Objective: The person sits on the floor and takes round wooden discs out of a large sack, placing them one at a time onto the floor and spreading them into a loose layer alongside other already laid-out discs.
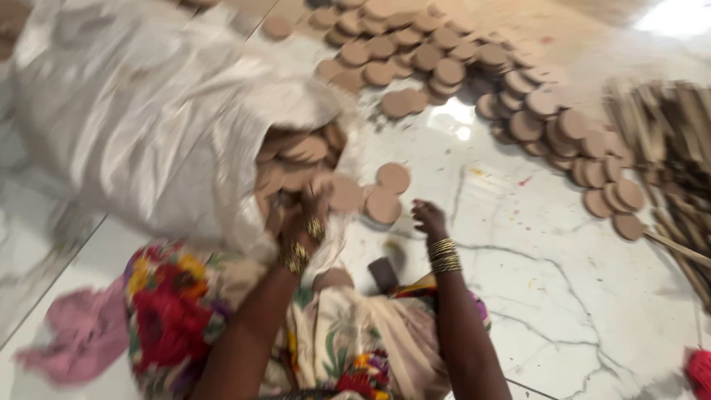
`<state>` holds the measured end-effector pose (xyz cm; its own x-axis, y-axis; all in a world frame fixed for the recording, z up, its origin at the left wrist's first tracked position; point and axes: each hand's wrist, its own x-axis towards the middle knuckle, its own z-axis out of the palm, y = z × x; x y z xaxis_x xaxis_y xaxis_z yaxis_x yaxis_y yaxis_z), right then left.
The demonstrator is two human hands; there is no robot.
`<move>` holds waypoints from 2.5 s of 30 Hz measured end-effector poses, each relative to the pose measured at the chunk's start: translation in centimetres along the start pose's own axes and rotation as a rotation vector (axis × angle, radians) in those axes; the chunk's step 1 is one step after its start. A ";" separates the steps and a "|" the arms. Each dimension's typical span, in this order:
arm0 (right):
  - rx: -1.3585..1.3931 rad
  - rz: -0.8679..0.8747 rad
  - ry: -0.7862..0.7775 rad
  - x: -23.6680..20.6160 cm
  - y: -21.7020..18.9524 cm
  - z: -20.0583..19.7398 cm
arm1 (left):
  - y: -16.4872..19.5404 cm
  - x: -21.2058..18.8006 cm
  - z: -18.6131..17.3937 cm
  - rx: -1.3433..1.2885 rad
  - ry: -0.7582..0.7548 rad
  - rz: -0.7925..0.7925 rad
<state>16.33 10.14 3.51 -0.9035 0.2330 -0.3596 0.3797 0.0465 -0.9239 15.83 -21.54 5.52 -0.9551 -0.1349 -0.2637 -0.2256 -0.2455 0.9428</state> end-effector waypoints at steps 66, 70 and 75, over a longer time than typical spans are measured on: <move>-0.447 -0.106 0.257 7.3 1.4 -3.3 | -3.7 7.5 16.3 0.791 -0.478 0.252; -0.767 -0.130 0.446 7.2 1.1 -4.4 | -3.8 8.4 18.9 0.980 -0.346 0.514; -0.980 -0.145 0.371 7.4 2.0 -2.2 | -4.8 9.4 20.9 1.324 -0.345 0.483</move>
<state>10.82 14.15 -0.69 -0.8988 0.4367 -0.0392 0.4166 0.8229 -0.3862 3.92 -1.60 2.81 -0.9424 0.3345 0.0096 0.2999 0.8315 0.4676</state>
